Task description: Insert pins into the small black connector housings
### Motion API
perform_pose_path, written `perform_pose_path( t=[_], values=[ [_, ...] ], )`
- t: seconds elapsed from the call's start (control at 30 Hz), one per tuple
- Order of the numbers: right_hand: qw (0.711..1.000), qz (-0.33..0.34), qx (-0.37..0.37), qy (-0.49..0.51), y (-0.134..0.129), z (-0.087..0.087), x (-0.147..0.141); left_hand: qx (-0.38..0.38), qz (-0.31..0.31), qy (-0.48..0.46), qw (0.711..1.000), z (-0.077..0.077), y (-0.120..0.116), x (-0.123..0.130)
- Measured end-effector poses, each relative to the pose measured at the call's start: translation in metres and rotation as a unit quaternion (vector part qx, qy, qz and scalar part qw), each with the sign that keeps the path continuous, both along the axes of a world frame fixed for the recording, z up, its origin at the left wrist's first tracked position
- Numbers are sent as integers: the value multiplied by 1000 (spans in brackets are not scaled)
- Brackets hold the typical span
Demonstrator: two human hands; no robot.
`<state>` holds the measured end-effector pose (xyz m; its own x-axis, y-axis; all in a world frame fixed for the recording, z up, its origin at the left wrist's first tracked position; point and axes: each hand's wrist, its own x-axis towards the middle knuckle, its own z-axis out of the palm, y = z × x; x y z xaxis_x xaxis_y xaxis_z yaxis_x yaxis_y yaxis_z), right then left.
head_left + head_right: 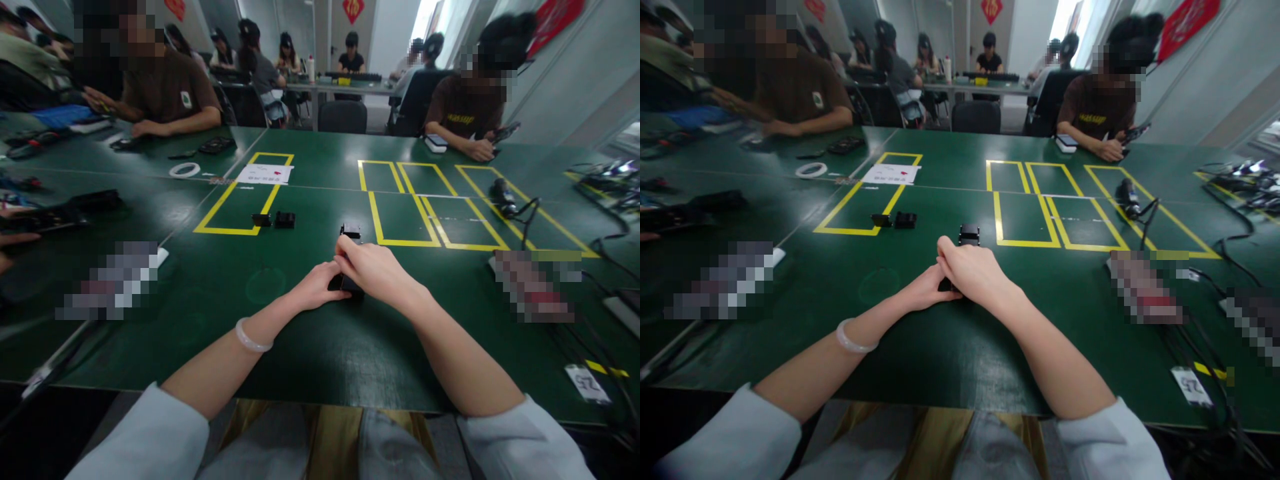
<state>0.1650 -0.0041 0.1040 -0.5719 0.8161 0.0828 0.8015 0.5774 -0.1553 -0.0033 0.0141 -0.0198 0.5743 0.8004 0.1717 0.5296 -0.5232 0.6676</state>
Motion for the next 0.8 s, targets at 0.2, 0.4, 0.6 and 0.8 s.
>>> perform_pose_path(
  t=[0.2,0.4,0.6,0.8],
  values=[
    [1000,-1,1,12,-1,-1,0,7,-3,-10,1000,3,0,0],
    [1000,0,-1,-3,0,-1,1,-2,-8,-7,1000,5,0,0],
    [1000,5,6,8,0,-2,0,3,-6,-13,1000,2,0,1],
    [1000,0,4,-3,0,-3,-1,8,-5,-22,1000,3,-1,1]
  ],
)
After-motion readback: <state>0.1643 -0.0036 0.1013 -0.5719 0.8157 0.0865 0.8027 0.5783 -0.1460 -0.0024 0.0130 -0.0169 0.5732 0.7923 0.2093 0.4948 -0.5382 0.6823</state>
